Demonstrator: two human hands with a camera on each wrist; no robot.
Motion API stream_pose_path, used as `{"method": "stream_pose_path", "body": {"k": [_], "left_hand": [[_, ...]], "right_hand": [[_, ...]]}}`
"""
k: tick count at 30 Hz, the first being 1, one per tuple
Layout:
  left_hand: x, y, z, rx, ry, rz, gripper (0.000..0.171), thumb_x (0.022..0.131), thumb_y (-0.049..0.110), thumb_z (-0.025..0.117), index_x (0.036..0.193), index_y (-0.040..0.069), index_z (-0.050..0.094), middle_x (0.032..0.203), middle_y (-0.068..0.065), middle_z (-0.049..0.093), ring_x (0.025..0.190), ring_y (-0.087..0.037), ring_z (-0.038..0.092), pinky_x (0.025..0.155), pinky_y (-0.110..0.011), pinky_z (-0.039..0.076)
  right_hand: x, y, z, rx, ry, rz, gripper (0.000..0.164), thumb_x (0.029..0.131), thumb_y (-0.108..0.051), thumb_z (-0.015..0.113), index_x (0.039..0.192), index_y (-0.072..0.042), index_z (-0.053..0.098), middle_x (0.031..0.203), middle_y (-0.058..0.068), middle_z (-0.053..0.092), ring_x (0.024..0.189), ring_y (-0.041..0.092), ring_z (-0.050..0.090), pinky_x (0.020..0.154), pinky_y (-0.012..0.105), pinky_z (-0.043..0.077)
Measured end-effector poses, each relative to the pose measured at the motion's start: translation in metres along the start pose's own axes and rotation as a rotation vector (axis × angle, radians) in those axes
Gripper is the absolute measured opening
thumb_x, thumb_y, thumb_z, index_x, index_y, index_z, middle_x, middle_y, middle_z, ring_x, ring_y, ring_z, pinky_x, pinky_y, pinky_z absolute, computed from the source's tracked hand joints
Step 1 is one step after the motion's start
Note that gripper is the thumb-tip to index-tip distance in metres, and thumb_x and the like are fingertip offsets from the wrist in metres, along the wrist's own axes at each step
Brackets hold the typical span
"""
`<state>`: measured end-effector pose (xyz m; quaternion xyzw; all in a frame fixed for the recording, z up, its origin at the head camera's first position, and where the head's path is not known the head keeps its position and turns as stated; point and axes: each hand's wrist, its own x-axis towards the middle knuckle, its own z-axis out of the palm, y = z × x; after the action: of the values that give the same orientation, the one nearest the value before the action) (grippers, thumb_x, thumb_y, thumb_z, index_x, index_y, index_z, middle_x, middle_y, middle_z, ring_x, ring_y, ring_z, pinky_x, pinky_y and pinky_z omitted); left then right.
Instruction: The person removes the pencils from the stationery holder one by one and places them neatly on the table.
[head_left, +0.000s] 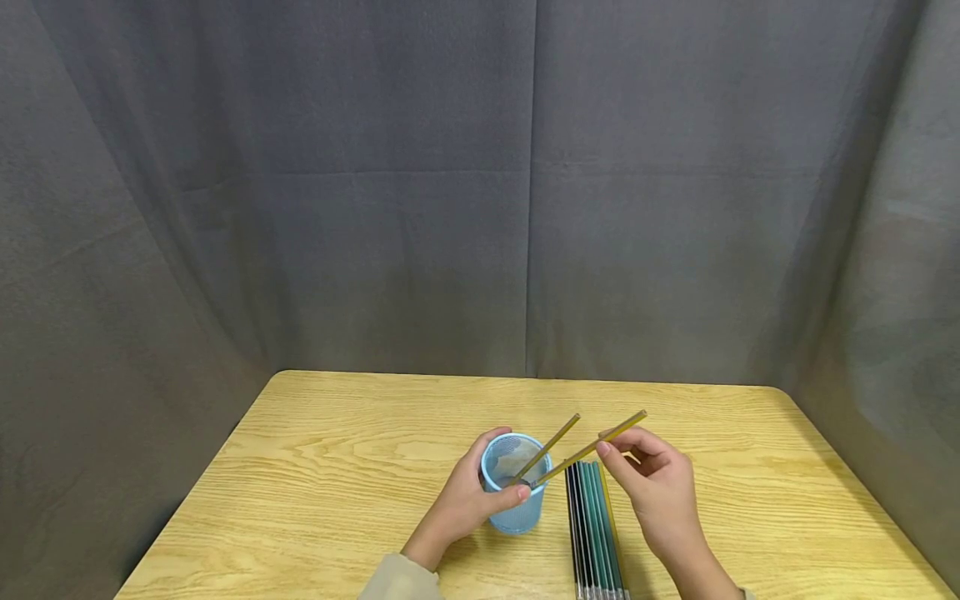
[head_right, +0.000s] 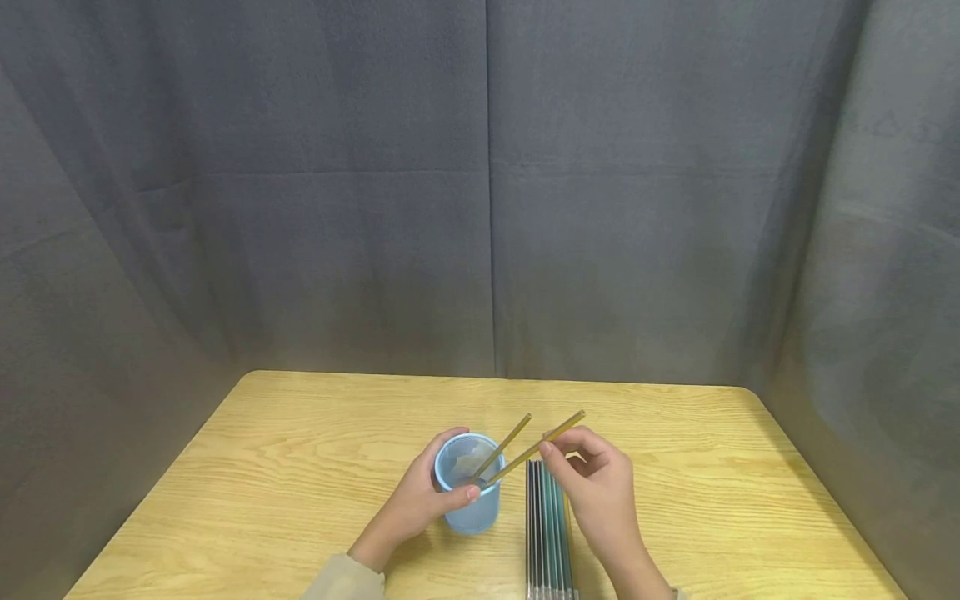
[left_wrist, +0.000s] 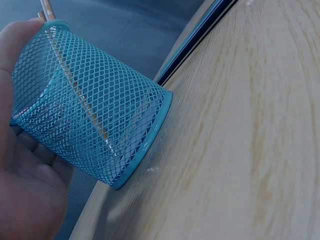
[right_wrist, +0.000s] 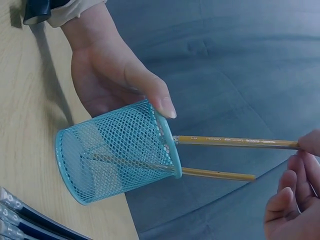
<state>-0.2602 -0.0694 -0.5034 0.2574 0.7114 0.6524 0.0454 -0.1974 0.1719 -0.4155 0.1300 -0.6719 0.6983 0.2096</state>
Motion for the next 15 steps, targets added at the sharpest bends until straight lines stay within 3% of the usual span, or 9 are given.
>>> {"method": "stream_pose_path", "body": {"k": [6,15], "left_hand": [[0.0001,0.0007,0.0003,0.007,0.004,0.002,0.076,0.083,0.03,0.08,0.147,0.026,0.039,0.129,-0.011,0.057,0.116,-0.033,0.055,0.094,-0.052,0.046],[-0.0005,0.0005,0.0004,0.006,0.011,0.002,0.077,0.082,0.03,0.08,0.147,0.027,0.039,0.128,-0.01,0.057,0.116,-0.032,0.055,0.095,-0.052,0.045]], "right_hand": [[0.0007,-0.003,-0.0018,0.048,0.016,-0.005,0.008,0.087,0.009,0.069,0.087,0.001,0.069,0.088,0.005,0.069,0.081,0.012,0.064,0.075,0.024,0.053],[-0.0003,-0.0092,-0.0004,0.071,0.051,-0.017,0.006,0.087,0.01,0.068,0.088,0.005,0.067,0.088,0.005,0.07,0.082,0.011,0.064,0.073,0.023,0.052]]}}
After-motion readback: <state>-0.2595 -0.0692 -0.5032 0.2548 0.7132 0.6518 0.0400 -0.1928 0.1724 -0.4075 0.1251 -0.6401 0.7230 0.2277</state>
